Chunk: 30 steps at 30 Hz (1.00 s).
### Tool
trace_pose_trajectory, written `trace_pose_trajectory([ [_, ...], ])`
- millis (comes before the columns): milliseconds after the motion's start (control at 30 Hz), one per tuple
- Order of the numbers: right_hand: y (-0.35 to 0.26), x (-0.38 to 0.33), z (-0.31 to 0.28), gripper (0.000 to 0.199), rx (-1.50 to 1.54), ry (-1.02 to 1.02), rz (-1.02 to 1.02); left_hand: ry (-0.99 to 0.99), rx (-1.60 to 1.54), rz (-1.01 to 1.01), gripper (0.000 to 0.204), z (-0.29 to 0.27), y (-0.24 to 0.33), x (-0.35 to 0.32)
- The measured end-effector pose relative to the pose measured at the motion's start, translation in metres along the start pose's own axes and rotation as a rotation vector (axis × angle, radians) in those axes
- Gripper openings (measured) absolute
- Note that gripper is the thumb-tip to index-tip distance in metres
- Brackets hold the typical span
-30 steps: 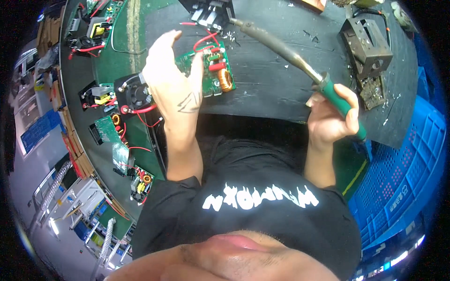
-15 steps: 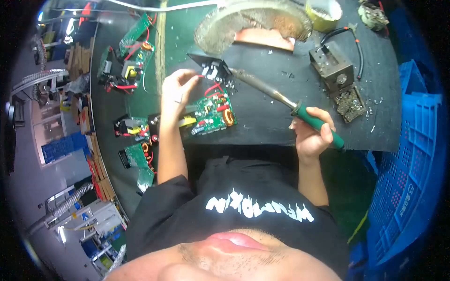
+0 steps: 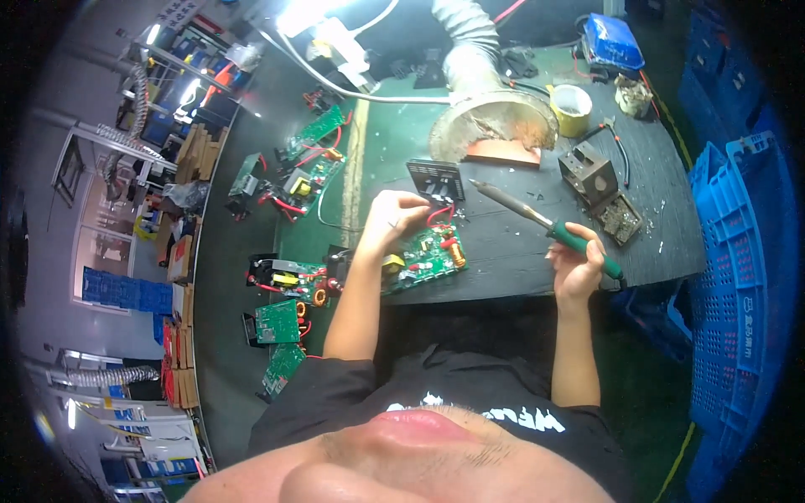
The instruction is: Soldering electronic components onto printed circuit boards.
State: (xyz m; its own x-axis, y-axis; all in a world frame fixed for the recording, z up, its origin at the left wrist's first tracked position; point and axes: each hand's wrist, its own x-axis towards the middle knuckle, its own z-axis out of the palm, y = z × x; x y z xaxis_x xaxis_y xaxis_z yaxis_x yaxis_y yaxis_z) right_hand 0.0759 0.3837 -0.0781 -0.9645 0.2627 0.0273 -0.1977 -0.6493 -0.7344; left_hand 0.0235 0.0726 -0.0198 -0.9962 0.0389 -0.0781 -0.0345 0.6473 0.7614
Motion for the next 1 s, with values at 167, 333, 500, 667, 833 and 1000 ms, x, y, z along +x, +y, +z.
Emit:
trace_pose_trajectory([
  [167, 0.001, -0.002, -0.002, 0.048, -0.011, 0.011, -0.001, -0.137, -0.231, -0.032, 0.023, 0.001, -0.017, 0.001],
  [333, 0.004, 0.006, -0.007, 0.050, 0.013, -0.006, -0.039, -0.188, -0.142, -0.025, 0.025, -0.009, 0.005, -0.009],
  [500, 0.005, 0.010, 0.008, 0.049, -0.019, 0.015, 0.006, -0.294, -0.111, 0.016, 0.036, -0.018, -0.003, -0.009],
  [667, 0.004, 0.008, -0.007, 0.051, -0.068, -0.028, -0.001, -0.304, -0.015, 0.044, 0.036, -0.006, 0.001, -0.011],
  [833, 0.006, 0.005, -0.008, 0.051, -0.076, -0.026, -0.011, -0.253, 0.218, 0.114, 0.033, -0.002, -0.004, -0.015],
  [1000, 0.003, 0.005, -0.012, 0.052, -0.086, -0.025, -0.015, -0.024, 0.302, 0.174, 0.027, 0.004, 0.007, -0.032],
])
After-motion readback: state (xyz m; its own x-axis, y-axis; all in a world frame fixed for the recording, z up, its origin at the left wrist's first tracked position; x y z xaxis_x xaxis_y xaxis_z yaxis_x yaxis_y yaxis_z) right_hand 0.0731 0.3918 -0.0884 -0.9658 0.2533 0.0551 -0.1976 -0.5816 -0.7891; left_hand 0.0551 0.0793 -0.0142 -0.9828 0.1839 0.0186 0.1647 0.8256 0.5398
